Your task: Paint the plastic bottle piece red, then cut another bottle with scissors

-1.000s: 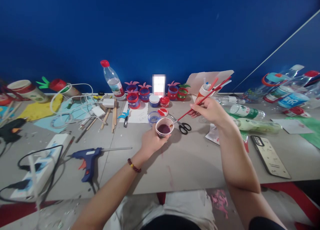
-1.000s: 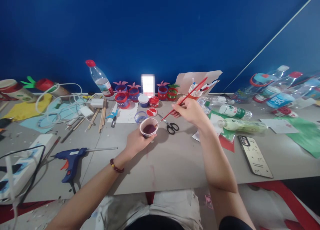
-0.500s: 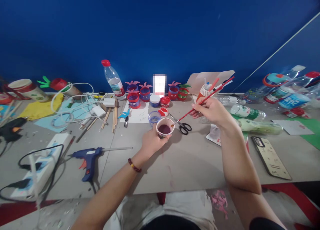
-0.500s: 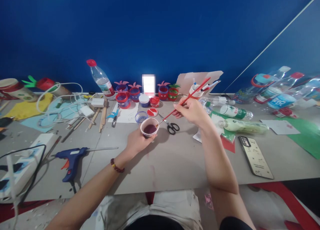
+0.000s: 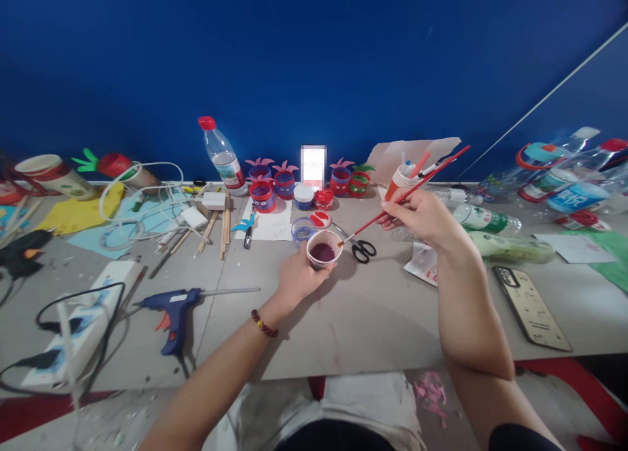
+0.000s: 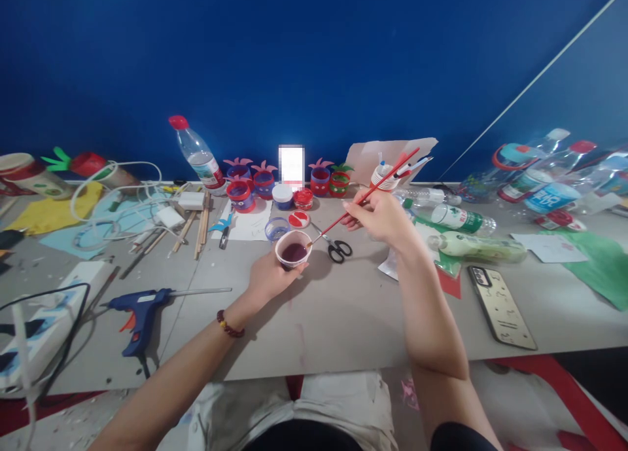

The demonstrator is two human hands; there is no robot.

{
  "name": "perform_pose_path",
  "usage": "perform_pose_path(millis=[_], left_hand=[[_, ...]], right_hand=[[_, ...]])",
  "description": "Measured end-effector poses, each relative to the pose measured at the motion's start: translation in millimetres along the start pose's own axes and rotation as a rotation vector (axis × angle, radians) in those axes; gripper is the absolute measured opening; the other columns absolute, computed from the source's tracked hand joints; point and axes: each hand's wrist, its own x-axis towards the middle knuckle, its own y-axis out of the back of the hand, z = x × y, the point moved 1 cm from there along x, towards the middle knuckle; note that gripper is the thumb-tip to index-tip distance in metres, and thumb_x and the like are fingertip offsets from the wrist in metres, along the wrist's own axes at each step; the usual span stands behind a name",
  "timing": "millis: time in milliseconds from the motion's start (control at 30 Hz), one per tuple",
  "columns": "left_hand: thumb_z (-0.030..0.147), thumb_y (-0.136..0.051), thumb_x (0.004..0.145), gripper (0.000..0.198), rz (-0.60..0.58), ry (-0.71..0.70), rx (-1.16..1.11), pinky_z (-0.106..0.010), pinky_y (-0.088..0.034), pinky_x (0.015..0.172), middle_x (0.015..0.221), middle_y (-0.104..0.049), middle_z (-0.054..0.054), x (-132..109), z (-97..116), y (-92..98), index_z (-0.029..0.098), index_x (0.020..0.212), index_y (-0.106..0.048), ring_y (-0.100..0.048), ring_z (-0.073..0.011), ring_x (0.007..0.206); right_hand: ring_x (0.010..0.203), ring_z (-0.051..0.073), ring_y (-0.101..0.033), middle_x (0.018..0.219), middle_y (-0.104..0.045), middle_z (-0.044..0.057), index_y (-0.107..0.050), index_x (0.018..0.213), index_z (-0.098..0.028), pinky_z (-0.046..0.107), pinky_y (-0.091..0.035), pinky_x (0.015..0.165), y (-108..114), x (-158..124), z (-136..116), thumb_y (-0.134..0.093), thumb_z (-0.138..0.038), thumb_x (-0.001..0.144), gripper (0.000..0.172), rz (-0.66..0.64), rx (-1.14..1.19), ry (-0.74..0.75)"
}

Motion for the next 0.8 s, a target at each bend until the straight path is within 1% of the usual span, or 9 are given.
perform_pose_path(millis=[167,300,467,633,800], left_hand=[[0.059,-0.069,0.080,0.055,0.003,-0.004,0.006,-0.031,-0.047,0.070,0.104,-0.075,-0.006,0.3,-0.1,0.3,0.023,0.120,-0.059,-0.071,-0.0275,0.097],[0.059,-0.070,0.079,0.056,0.014,-0.004,0.008,-0.032,-0.048,0.070,0.104,-0.075,-0.006,0.5,0.1,1.0,0.022,0.120,-0.059,-0.071,-0.0285,0.097],[0.058,-0.071,0.079,0.056,0.010,0.003,-0.001,-0.031,-0.048,0.070,0.106,-0.075,-0.006,0.1,1.6,3.2,0.023,0.121,-0.058,-0.071,-0.0286,0.098],[0.057,-0.070,0.080,0.056,0.005,-0.004,-0.008,-0.032,-0.047,0.069,0.105,-0.075,-0.006,0.3,1.3,2.7,0.022,0.122,-0.057,-0.072,-0.0291,0.097],[0.057,-0.069,0.080,0.056,0.014,-0.007,-0.009,-0.032,-0.048,0.070,0.106,-0.075,-0.006,0.7,0.0,1.2,0.022,0.122,-0.057,-0.071,-0.0292,0.098]], right_hand=[[0.062,0.020,-0.073,0.067,-0.075,0.004,-0.065,0.069,-0.022,0.033,-0.066,0.064,2.2,1.5,2.0,-0.081,-0.046,0.075,0.029,0.003,0.006,0.008],[0.061,0.020,-0.073,0.064,-0.074,0.004,-0.063,0.067,-0.022,0.035,-0.066,0.066,0.5,0.7,-1.8,-0.083,-0.045,0.074,0.031,0.012,0.013,-0.006],[0.062,0.021,-0.074,0.063,-0.073,0.004,-0.063,0.066,-0.022,0.037,-0.066,0.067,0.9,0.6,-2.9,-0.084,-0.047,0.072,0.033,0.031,0.011,-0.022],[0.062,0.022,-0.074,0.064,-0.074,0.005,-0.064,0.067,-0.022,0.039,-0.066,0.068,1.4,1.1,-1.5,-0.083,-0.043,0.074,0.029,0.026,0.014,-0.013],[0.061,0.021,-0.074,0.063,-0.073,0.003,-0.064,0.066,-0.023,0.036,-0.066,0.067,1.6,0.9,-2.0,-0.083,-0.045,0.073,0.031,0.037,0.014,-0.026]])
